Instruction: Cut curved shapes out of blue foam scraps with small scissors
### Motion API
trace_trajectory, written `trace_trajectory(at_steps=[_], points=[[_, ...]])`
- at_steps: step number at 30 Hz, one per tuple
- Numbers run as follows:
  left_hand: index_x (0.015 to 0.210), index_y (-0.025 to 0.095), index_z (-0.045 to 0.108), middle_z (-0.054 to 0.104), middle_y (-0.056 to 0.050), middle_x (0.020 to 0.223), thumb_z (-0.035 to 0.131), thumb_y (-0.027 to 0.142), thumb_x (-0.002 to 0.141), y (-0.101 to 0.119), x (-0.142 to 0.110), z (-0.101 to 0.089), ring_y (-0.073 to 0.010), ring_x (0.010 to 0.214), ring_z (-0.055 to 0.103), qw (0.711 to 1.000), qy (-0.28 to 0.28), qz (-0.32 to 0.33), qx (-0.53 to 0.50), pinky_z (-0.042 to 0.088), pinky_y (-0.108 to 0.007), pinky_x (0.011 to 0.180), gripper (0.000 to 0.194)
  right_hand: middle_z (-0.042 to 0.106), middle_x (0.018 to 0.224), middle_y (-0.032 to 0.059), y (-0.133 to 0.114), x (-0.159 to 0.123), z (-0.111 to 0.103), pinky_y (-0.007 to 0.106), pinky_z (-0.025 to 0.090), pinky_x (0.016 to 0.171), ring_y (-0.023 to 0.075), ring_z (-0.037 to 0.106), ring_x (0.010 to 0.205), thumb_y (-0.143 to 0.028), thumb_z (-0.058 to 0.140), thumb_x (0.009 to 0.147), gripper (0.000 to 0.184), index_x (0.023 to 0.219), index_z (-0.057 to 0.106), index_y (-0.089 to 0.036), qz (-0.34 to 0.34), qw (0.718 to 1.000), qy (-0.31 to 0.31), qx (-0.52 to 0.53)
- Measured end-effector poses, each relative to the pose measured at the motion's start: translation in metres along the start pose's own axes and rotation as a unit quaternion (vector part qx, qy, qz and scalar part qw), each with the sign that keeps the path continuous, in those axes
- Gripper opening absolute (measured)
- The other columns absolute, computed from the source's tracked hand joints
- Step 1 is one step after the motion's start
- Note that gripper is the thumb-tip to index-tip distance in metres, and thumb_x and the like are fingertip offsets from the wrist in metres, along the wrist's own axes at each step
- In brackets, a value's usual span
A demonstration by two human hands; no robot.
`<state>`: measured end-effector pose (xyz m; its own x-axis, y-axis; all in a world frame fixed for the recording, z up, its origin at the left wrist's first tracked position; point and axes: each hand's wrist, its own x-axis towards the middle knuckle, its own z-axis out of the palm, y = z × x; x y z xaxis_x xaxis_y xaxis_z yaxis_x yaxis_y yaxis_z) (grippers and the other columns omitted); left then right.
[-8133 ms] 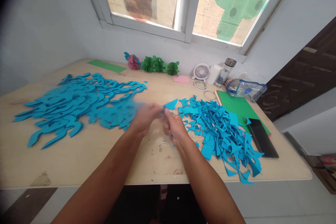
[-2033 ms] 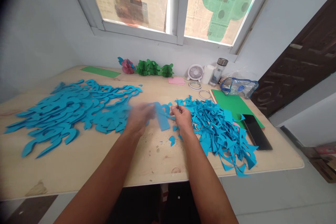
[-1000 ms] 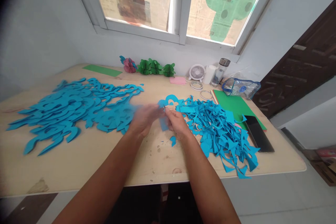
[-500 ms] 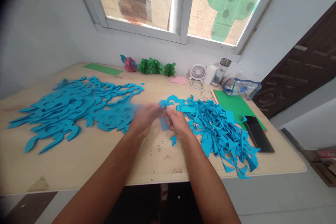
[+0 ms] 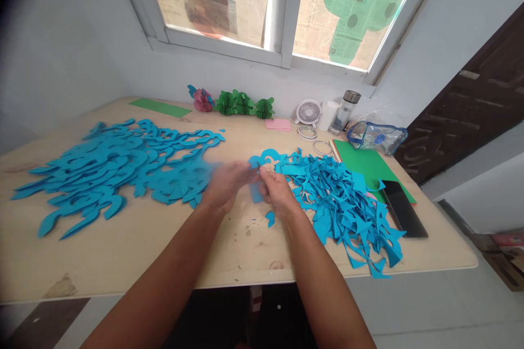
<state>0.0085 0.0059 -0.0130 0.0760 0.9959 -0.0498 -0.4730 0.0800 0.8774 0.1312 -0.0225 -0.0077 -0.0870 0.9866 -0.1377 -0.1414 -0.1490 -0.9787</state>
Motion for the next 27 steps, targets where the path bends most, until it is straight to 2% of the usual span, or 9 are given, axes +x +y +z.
trace_trajectory(at_steps=[9, 22, 27], points=[[0.063, 0.014, 0.062, 0.064, -0.003, 0.06, 0.078, 0.036, 0.057, 0.0, -0.0001, 0.0002, -0.0139, 0.056, 0.058, 1.0, 0.002, -0.002, -0.003, 0.048, -0.03, 0.062, 0.028, 0.037, 0.04, -0.0088, 0.0002, 0.0008, -0.0004, 0.022, 0.012, 0.034, 0.0046, 0.021, 0.031, -0.061, 0.058, 0.077, 0.046, 0.075, 0.062, -0.016, 0.002, 1.0, -0.004, 0.001], [0.065, 0.016, 0.062, 0.066, -0.006, 0.06, 0.08, 0.039, 0.055, -0.0039, 0.0034, -0.0029, -0.0205, 0.063, 0.064, 1.0, -0.002, -0.006, 0.012, 0.05, -0.032, 0.06, 0.031, 0.036, 0.039, -0.0091, 0.001, 0.0019, -0.0011, 0.021, 0.012, 0.033, 0.0045, 0.022, 0.03, -0.06, 0.06, 0.075, 0.044, 0.071, 0.061, -0.016, 0.0, 1.0, -0.005, 0.0], [0.066, 0.015, 0.063, 0.067, -0.006, 0.061, 0.081, 0.039, 0.053, -0.0035, 0.0041, -0.0046, -0.0205, 0.064, 0.064, 1.0, -0.007, -0.008, 0.013, 0.05, -0.032, 0.061, 0.032, 0.036, 0.038, -0.0092, -0.002, 0.0004, 0.0002, 0.021, 0.011, 0.033, 0.0045, 0.021, 0.03, -0.057, 0.062, 0.074, 0.042, 0.069, 0.059, -0.016, 0.004, 1.0, 0.003, -0.008]])
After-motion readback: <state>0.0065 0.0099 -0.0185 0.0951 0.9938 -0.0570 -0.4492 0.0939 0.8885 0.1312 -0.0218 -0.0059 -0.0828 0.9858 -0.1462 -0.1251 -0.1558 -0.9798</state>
